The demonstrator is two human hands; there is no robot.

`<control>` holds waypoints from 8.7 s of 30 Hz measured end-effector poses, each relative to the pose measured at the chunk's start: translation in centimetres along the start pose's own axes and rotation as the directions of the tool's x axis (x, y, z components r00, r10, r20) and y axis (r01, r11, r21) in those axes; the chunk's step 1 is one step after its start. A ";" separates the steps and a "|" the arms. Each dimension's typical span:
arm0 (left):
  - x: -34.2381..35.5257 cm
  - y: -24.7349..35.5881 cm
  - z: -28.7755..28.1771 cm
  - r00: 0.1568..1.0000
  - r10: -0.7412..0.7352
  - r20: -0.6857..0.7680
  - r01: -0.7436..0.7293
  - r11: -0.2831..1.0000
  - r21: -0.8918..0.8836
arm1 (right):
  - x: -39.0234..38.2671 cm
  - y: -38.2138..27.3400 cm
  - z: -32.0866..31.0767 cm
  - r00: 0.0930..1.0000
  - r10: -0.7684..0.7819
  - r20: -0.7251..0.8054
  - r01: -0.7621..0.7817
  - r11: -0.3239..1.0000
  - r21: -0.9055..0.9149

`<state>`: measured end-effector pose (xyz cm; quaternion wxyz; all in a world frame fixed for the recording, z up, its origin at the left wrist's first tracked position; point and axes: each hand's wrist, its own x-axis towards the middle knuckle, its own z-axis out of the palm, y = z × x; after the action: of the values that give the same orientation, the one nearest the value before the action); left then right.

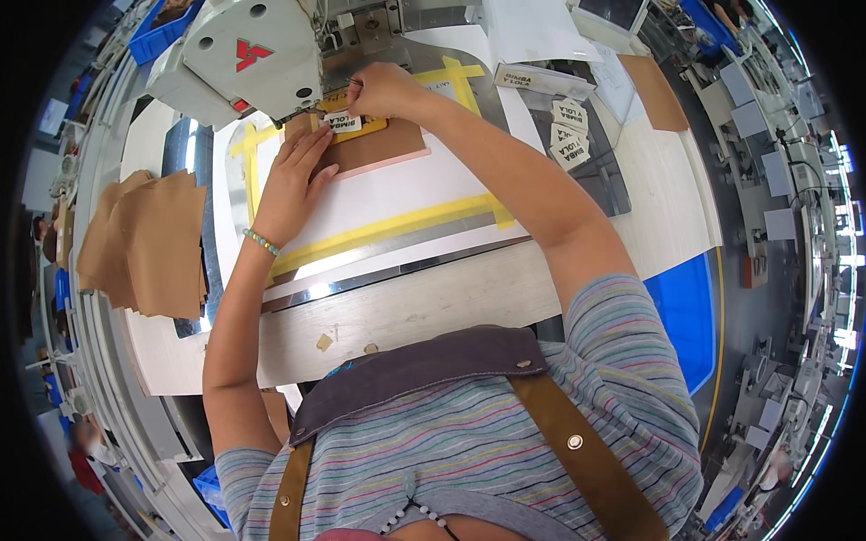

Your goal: Sewing brand labels onto leather patches using an industrial sewing machine.

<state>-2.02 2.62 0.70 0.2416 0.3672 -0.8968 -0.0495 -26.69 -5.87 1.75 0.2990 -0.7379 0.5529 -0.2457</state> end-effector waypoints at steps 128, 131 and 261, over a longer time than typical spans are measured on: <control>0.8 -4.1 -1.3 0.988 0.056 0.146 -0.060 0.998 0.029 | -7.2 2.2 -0.6 0.867 -0.432 -0.248 0.345 0.880 -0.328; 0.8 -3.8 -1.5 0.987 0.042 0.157 -0.047 0.998 0.029 | -7.3 2.3 -0.5 0.844 -0.462 -0.271 0.360 0.864 -0.354; -51.0 3.8 -14.3 -0.285 -0.510 -0.812 0.689 0.480 -0.543 | -11.7 -1.0 0.0 0.991 -0.126 -0.044 0.121 0.988 -0.096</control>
<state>33.56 41.49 -5.91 0.6502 0.7191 -0.2001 0.1416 -29.13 5.62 2.10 0.2347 -0.7774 0.5244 -0.2561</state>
